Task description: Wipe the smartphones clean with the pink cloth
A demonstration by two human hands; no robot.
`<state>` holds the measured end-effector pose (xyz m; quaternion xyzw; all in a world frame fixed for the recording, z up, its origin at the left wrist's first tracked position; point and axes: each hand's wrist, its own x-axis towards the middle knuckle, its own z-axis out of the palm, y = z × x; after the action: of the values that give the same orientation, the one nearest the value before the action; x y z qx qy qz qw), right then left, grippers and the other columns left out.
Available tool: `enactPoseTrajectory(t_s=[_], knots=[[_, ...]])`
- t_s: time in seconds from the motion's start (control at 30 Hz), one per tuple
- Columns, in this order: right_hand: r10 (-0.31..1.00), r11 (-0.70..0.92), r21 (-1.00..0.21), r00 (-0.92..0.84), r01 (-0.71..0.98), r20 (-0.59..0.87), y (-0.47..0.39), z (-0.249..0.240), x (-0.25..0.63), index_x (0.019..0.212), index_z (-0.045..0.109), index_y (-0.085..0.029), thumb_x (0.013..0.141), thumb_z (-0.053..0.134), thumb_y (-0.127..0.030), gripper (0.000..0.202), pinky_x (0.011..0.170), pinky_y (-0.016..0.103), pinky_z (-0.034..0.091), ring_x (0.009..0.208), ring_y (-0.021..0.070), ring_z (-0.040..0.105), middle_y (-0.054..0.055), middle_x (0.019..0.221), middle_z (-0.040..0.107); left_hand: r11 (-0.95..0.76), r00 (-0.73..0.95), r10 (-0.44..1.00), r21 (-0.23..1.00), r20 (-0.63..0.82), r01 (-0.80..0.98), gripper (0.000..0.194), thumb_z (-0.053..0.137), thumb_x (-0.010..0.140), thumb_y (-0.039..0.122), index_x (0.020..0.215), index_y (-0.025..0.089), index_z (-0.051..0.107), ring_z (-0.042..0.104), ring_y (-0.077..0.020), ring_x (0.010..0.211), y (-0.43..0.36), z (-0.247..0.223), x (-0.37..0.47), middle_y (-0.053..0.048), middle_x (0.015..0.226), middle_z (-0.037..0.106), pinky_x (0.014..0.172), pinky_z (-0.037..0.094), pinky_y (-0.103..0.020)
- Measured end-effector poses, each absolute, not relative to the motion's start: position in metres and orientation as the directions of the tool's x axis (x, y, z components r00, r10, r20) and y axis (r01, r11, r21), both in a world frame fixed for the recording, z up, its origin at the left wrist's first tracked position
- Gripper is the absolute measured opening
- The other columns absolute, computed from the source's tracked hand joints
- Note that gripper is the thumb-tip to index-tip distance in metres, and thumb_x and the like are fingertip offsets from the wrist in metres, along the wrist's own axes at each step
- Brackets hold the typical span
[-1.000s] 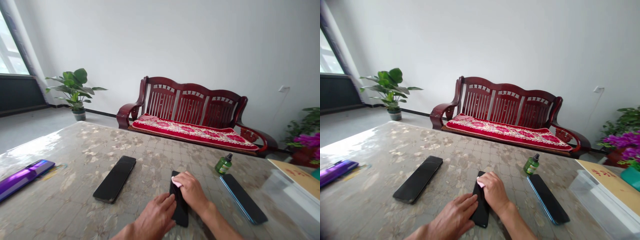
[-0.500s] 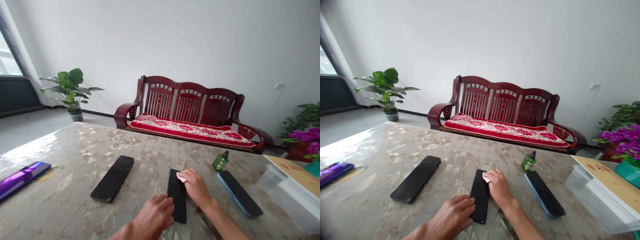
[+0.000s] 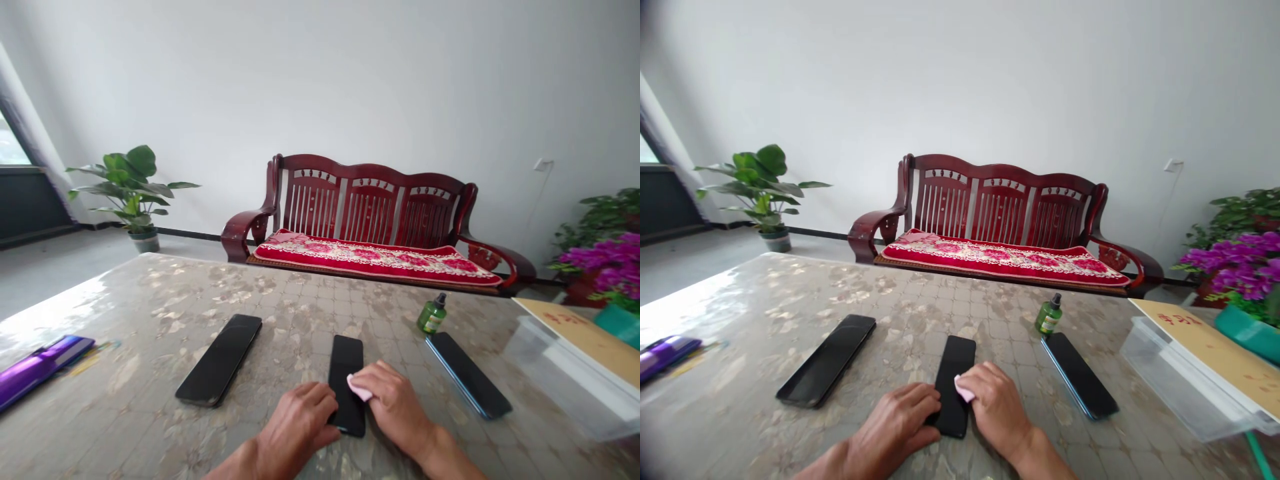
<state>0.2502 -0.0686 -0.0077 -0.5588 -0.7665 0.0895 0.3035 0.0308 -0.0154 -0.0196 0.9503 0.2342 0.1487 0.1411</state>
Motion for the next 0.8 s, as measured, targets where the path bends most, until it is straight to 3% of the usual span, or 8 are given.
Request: enactPoseTrajectory(t_s=[0.17, 0.33, 0.47, 0.57, 0.63, 0.7, 0.8], knots=[[0.933, -0.005, -0.578, 0.212, 0.816, 0.291, -0.029, -0.015, 0.284, 0.102, 0.073, -0.023, 0.086, 0.052, -0.022, 0.027, 0.083, 0.031, 0.05, 0.091, 0.0205, 0.067, 0.007, 0.098, 0.074, -0.818, 0.816, 0.541, 0.357, 0.206, 0.452, 0.026, 0.069, 0.086, 0.02, 0.111, 0.023, 0.061, 0.062, -0.0221, 0.104, -0.015, -0.011, 0.034, -0.004, 0.116, 0.064, 0.093, 0.051, -0.032], [0.906, -0.048, -0.576, 0.278, 0.816, 0.318, -0.006, -0.004, 0.309, 0.123, 0.063, -0.022, 0.084, 0.056, -0.024, 0.041, 0.089, 0.033, 0.049, 0.097, 0.0208, 0.067, 0.008, 0.108, 0.072, -0.768, 0.764, 0.599, 0.444, 0.241, 0.462, 0.036, 0.069, 0.083, 0.019, 0.118, 0.023, 0.062, 0.06, -0.0246, 0.112, -0.012, -0.021, 0.034, -0.006, 0.124, 0.062, 0.098, 0.049, -0.034], [0.847, -0.038, -0.531, 0.309, 0.847, 0.433, -0.019, 0.006, 0.301, 0.125, 0.061, -0.022, 0.085, 0.048, -0.018, 0.042, 0.103, 0.04, 0.041, 0.114, 0.0236, 0.058, 0.009, 0.118, 0.066, -0.653, 0.693, 0.678, 0.633, 0.245, 0.416, 0.033, 0.06, 0.085, 0.019, 0.117, 0.025, 0.063, 0.063, -0.0227, 0.108, -0.009, -0.022, 0.033, -0.006, 0.125, 0.062, 0.095, 0.05, -0.032], [0.835, 0.059, -0.527, 0.247, 0.848, 0.491, -0.039, -0.003, 0.281, 0.119, 0.064, -0.023, 0.085, 0.043, -0.015, 0.04, 0.093, 0.036, 0.049, 0.106, 0.0224, 0.062, 0.008, 0.115, 0.067, -0.416, 0.628, 0.767, 0.848, 0.133, 0.329, 0.036, 0.056, 0.083, 0.02, 0.118, 0.024, 0.065, 0.067, -0.0231, 0.101, -0.005, -0.017, 0.034, -0.006, 0.113, 0.069, 0.091, 0.052, -0.031], [0.885, 0.042, -0.609, 0.254, 0.792, 0.39, -0.049, -0.014, 0.268, 0.121, 0.062, -0.023, 0.079, 0.044, -0.012, 0.047, 0.084, 0.033, 0.053, 0.087, 0.0185, 0.067, 0.007, 0.109, 0.068, -0.18, 0.598, 0.802, 0.959, 0.013, 0.221, 0.038, 0.062, 0.081, 0.028, 0.119, 0.022, 0.065, 0.066, -0.0267, 0.105, -0.003, -0.013, 0.036, -0.007, 0.11, 0.071, 0.092, 0.052, -0.035], [0.922, -0.023, -0.708, 0.289, 0.706, 0.258, -0.055, -0.026, 0.258, 0.127, 0.058, -0.022, 0.075, 0.047, -0.014, 0.053, 0.078, 0.031, 0.055, 0.079, 0.0169, 0.067, 0.007, 0.109, 0.068, 0.035, 0.584, 0.807, 0.994, -0.091, 0.107, 0.051, 0.071, 0.076, 0.038, 0.122, 0.02, 0.063, 0.062, -0.0307, 0.113, -0.002, -0.01, 0.036, -0.011, 0.116, 0.069, 0.097, 0.049, -0.04], [0.942, -0.1, -0.812, 0.318, 0.575, 0.11, -0.053, -0.036, 0.251, 0.131, 0.054, -0.018, 0.073, 0.051, -0.016, 0.059, 0.083, 0.032, 0.055, 0.09, 0.0186, 0.068, 0.011, 0.116, 0.067, 0.249, 0.562, 0.798, 0.968, -0.219, 0.023, 0.068, 0.078, 0.068, 0.044, 0.127, 0.017, 0.057, 0.054, -0.0329, 0.124, -0.004, -0.004, 0.036, -0.017, 0.131, 0.059, 0.099, 0.047, -0.044]])
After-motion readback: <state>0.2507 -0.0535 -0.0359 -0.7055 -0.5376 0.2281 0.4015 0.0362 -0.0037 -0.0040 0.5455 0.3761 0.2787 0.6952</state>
